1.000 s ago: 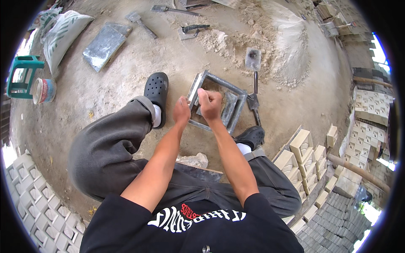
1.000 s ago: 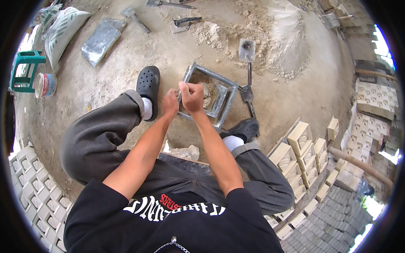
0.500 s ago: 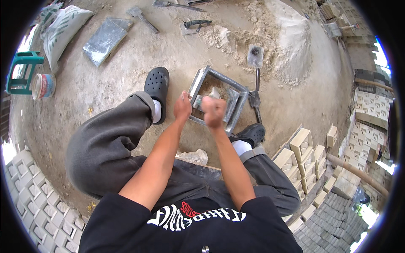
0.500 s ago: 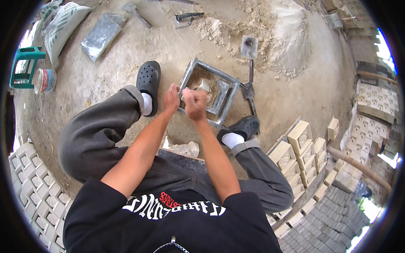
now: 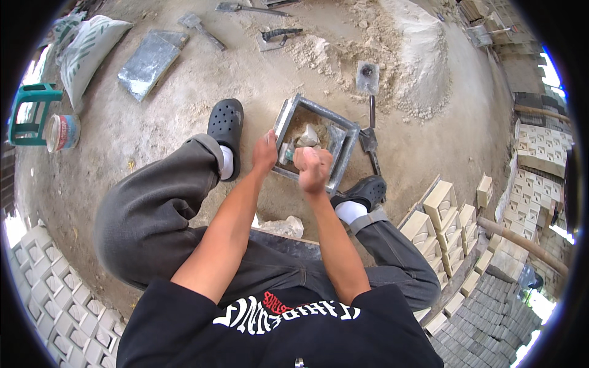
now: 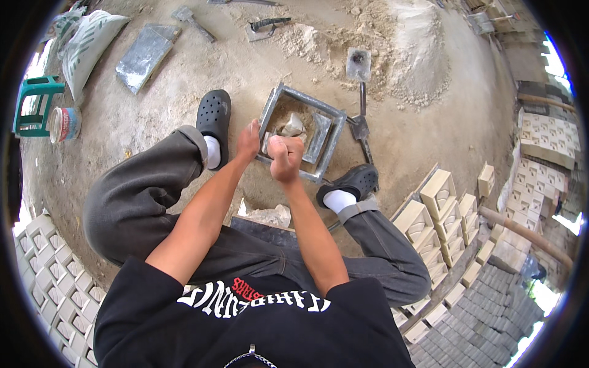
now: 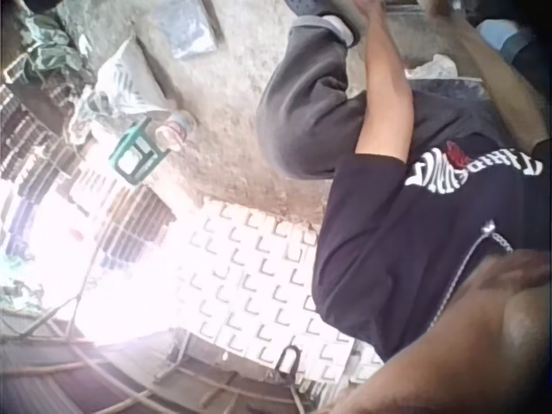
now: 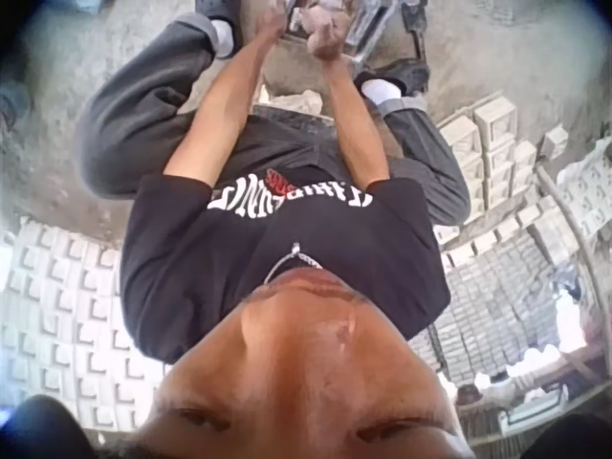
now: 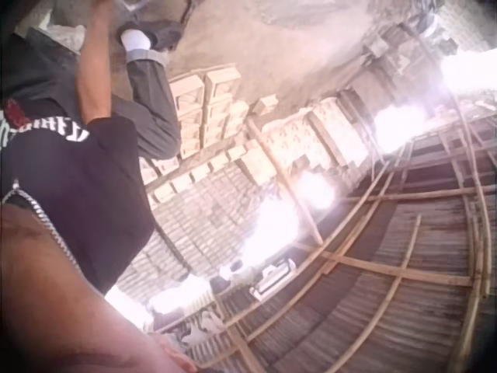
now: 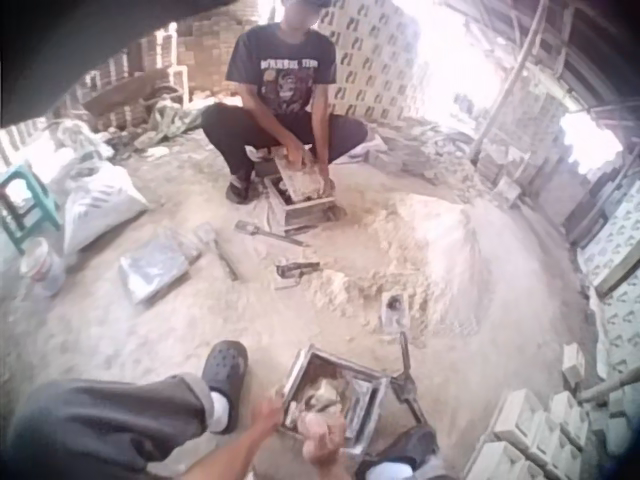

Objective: The person is molding a brick by placing a mixture of sand and cement into a metal mold, packing it down with their hands and a small trowel, and then smoothing the top surface.

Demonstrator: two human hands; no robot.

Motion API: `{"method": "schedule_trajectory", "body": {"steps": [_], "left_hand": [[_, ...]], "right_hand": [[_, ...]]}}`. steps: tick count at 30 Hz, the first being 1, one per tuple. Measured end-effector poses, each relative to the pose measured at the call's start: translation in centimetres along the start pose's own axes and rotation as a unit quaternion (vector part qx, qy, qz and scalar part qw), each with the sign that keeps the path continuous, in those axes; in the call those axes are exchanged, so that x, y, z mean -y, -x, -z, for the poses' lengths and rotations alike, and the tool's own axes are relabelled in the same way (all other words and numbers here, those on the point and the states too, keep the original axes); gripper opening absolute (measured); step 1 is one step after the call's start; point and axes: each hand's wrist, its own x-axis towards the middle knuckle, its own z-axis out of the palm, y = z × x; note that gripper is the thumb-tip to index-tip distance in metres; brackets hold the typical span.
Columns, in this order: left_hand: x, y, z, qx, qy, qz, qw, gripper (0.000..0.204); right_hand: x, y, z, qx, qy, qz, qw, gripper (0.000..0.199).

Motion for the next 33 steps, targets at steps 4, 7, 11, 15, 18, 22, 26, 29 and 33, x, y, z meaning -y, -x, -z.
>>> {"method": "schedule_trajectory", "body": {"steps": [4,7,11,15,18,22,26,29,33], "left_hand": [[0.1,-1.1,0.4,0.024,0.06,0.004,0.998,0.056],[0.5,0.5,0.3,-0.018,0.001,0.017,1.0,0.052],[-1.0,0.8,0.4,-0.042,-0.039,0.045,0.997,0.052],[-0.1,0.1,-0.8,-0.061,-0.038,0.044,0.996,0.049],[4.5,-1.6,-1.6,-0.081,-0.012,0.049,0.995,0.048],[-1.5,0.8,-0.4,-0.046,-0.102,0.057,0.992,0.048],[-2.3,1.7,1.0,-0.064,-0.054,0.053,0.995,0.046],[-2.7,1.9,1.4,-0.089,-0.063,0.049,0.993,0.045],[-2.4,2.2,0.5,-0.098,-0.081,0.03,0.991,0.044]], "right_hand": [[-0.5,-0.1,-0.3,0.03,0.092,-0.003,0.995,0.04],[1.7,1.3,-1.2,0.012,0.076,0.07,0.995,0.038],[0.6,0.0,-1.9,0.073,0.232,0.019,0.97,0.039],[2.1,-0.6,-3.0,0.076,0.221,0.095,0.968,0.04],[0.3,-1.7,-4.7,0.12,0.241,0.053,0.962,0.042],[3.5,-3.7,-3.1,0.04,0.242,0.007,0.969,0.041],[0.8,-4.7,-2.9,0.078,0.279,-0.016,0.957,0.047],[0.7,-7.0,-2.0,-0.006,0.182,-0.017,0.983,0.05],[-2.1,-6.9,0.6,0.012,0.211,-0.01,0.977,0.05]]}}
